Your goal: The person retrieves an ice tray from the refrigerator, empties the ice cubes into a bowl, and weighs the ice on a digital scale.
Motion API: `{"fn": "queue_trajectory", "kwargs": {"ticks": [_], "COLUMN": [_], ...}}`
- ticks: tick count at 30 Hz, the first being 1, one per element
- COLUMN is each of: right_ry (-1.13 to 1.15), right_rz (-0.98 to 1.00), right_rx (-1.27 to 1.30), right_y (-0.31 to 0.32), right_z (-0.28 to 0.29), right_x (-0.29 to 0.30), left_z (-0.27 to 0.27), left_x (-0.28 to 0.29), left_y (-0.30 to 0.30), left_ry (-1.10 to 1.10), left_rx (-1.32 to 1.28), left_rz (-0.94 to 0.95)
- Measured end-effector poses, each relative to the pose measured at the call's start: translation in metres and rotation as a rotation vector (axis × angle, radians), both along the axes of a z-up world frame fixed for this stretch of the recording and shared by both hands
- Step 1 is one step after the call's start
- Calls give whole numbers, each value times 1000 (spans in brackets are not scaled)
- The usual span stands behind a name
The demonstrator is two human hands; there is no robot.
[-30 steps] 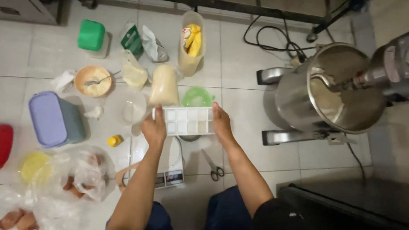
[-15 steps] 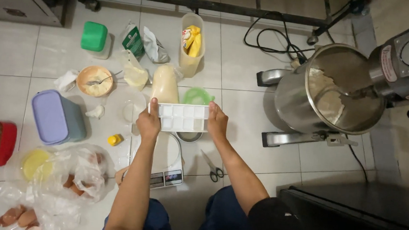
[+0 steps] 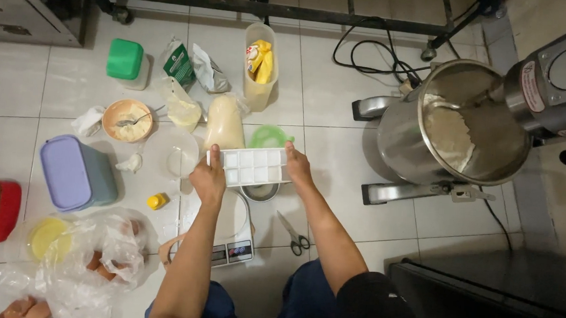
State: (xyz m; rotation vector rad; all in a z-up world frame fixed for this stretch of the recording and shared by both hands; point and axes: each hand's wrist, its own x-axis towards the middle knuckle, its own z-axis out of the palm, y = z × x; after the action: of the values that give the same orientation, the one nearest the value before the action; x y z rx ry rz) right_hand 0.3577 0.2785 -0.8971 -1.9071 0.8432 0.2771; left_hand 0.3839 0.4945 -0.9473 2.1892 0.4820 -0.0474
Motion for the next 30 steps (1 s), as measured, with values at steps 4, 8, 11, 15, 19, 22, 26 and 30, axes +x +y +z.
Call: {"fn": "queue_trajectory", "kwargs": {"ticks": [4, 8, 11, 15, 19, 22, 26, 30], "right_ry": [-157, -233, -263, -283, -357, -311, -57, 9], "right_rz": [-5, 19, 11, -12, 32, 25, 38, -58], "right_rx": [-70, -130, -146, -144, -247, -237, -45, 115], "right_y": [-1, 6, 8, 19, 18, 19, -6, 16], "right_z": [-17, -14, -14, 2, 2, 8, -40, 20], "right_x": [0, -4, -6, -15, -16, -11, -7, -14], "left_z": [-19, -22, -26, -6, 6, 9, 16, 29], "left_x": [11, 14, 16, 15, 13, 16, 5, -4], "left_y": [10, 17, 19, 20, 23, 22, 14, 7], "left_ry": [59, 112, 147, 201, 199, 201, 132, 12], "left_rx": [-42, -42, -34, -124, -187, -173, -43, 25], "left_rz": [-14, -38, -51, -41, -29, -26, -73, -98]}}
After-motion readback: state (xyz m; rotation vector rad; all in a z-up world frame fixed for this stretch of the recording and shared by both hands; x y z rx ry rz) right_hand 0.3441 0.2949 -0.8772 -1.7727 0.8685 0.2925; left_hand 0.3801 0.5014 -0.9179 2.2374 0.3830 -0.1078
